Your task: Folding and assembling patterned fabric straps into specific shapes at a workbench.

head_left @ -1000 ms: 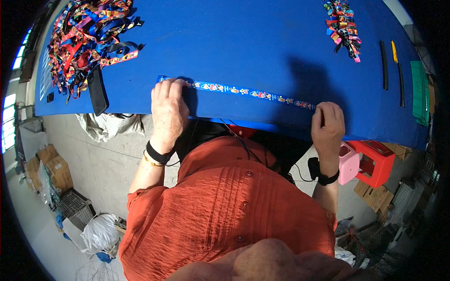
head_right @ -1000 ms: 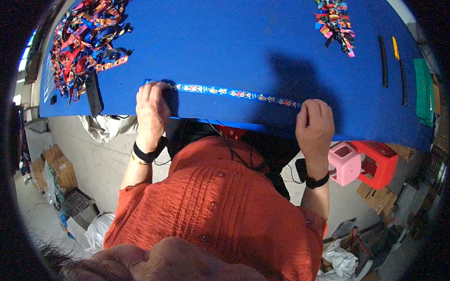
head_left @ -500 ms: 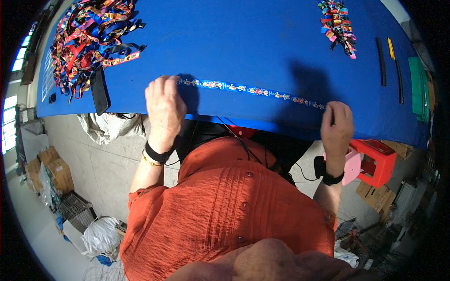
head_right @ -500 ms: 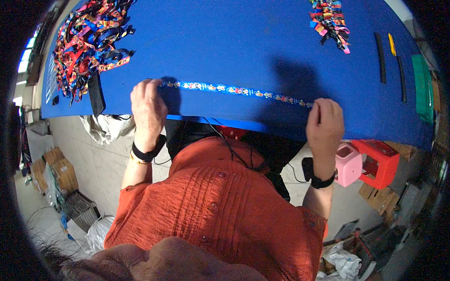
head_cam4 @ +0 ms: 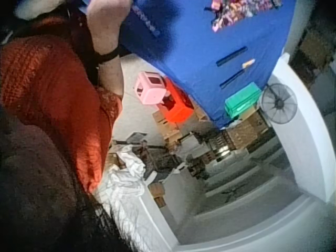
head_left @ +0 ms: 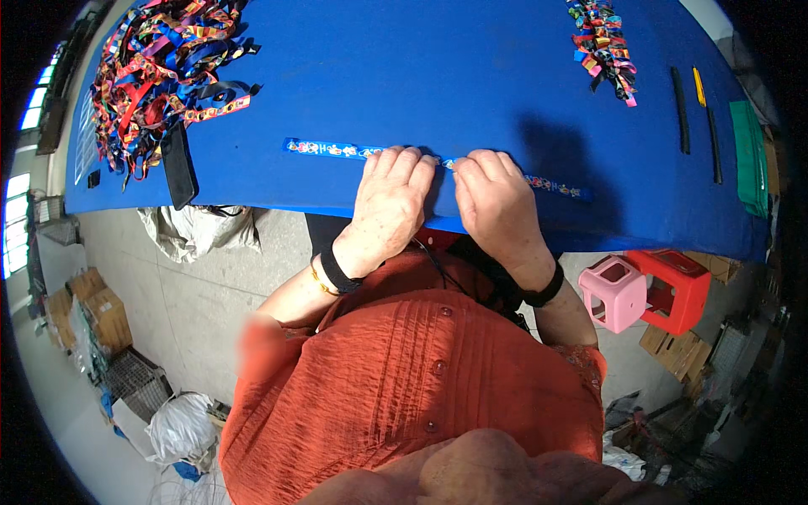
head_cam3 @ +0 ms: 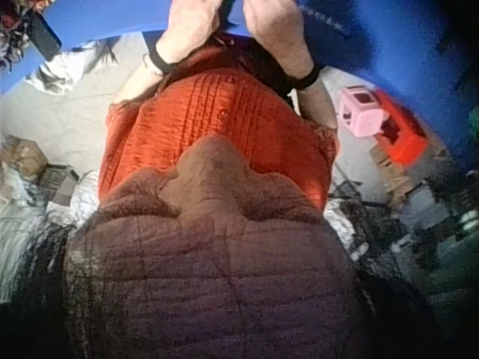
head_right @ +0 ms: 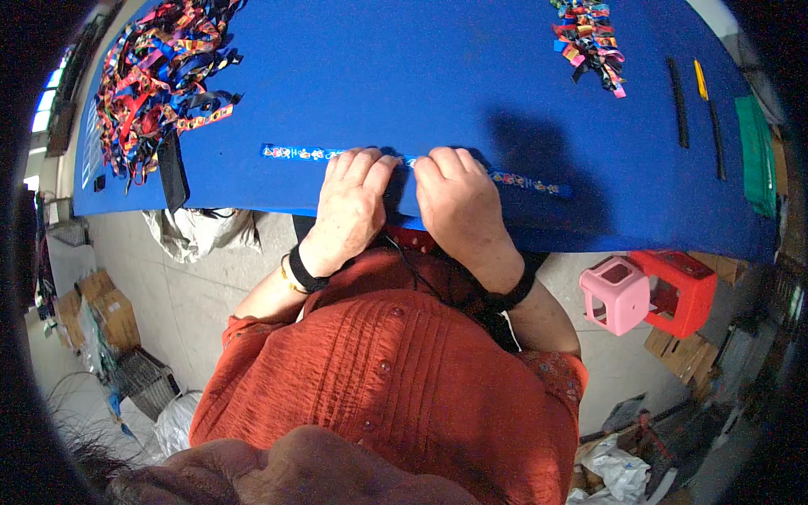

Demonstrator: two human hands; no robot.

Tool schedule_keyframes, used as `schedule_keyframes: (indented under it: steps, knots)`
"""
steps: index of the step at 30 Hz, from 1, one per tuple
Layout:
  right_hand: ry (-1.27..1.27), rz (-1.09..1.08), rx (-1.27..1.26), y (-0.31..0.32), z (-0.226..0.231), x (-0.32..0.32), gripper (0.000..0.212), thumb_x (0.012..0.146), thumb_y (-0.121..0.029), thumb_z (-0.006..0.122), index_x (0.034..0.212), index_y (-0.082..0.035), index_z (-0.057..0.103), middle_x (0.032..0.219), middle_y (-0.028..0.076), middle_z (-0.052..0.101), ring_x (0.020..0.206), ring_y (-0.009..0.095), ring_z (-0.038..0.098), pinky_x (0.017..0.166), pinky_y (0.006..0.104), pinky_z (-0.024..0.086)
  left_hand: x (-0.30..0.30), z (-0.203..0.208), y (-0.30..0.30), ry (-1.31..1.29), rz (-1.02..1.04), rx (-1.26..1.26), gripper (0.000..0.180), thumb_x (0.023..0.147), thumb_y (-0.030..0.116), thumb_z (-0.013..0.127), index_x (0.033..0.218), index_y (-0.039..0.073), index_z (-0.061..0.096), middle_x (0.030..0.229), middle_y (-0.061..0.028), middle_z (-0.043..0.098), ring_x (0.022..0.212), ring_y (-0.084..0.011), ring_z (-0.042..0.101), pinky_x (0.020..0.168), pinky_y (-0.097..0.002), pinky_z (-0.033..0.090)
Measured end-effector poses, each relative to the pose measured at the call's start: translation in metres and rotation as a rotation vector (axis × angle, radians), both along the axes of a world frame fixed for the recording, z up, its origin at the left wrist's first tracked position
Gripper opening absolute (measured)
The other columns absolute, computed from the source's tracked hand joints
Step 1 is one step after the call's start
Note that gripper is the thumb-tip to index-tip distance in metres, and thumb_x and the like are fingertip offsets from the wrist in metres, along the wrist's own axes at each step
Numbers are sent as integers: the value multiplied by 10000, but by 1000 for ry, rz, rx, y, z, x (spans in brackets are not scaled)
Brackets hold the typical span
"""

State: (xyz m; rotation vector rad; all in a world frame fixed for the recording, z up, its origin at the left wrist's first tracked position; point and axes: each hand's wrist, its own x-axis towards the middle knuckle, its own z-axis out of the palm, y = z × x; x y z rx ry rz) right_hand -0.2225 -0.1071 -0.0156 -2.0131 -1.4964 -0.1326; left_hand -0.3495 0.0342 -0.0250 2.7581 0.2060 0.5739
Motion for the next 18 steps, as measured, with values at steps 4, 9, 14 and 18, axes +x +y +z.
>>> schedule_keyframes:
  steps: [4, 9, 14, 18]
  knots:
    - [-22, -78, -90, -16, 1, 9, 105, 873, -78, 640, 973, -51, 622, 957, 135, 606, 905, 339, 606, 795, 441, 513, -11, 1, 15, 28, 64, -2, 443, 740, -43, 583, 1178, -1, 637, 1149, -186, 636, 1094, -370, 593, 955, -471, 473]
    - [-10, -216, -118, -45, 5, 23, 139, 881, -41, 662, 1017, -50, 638, 1039, 145, 645, 949, 360, 627, 821, 455, 516, -25, 1, 36, 19, 175, 4, 381, 784, -51, 574, 1152, 8, 651, 1139, -186, 650, 1060, -368, 606, 942, -452, 482]
    - [-70, -364, -117, -82, 4, 41, 104, 898, -35, 656, 1002, -38, 644, 986, 154, 659, 946, 363, 641, 827, 457, 516, -43, 0, 63, 31, 279, 41, 383, 765, -48, 576, 1134, 17, 655, 1123, -172, 651, 1061, -365, 604, 940, -450, 479]
    - [-77, -468, -176, -107, 6, 51, 81, 918, -39, 639, 999, -36, 641, 993, 156, 657, 950, 363, 639, 831, 455, 511, -57, -5, 81, 46, 362, 63, 380, 769, -50, 589, 1139, 16, 649, 1115, -171, 642, 1047, -359, 594, 925, -451, 473]
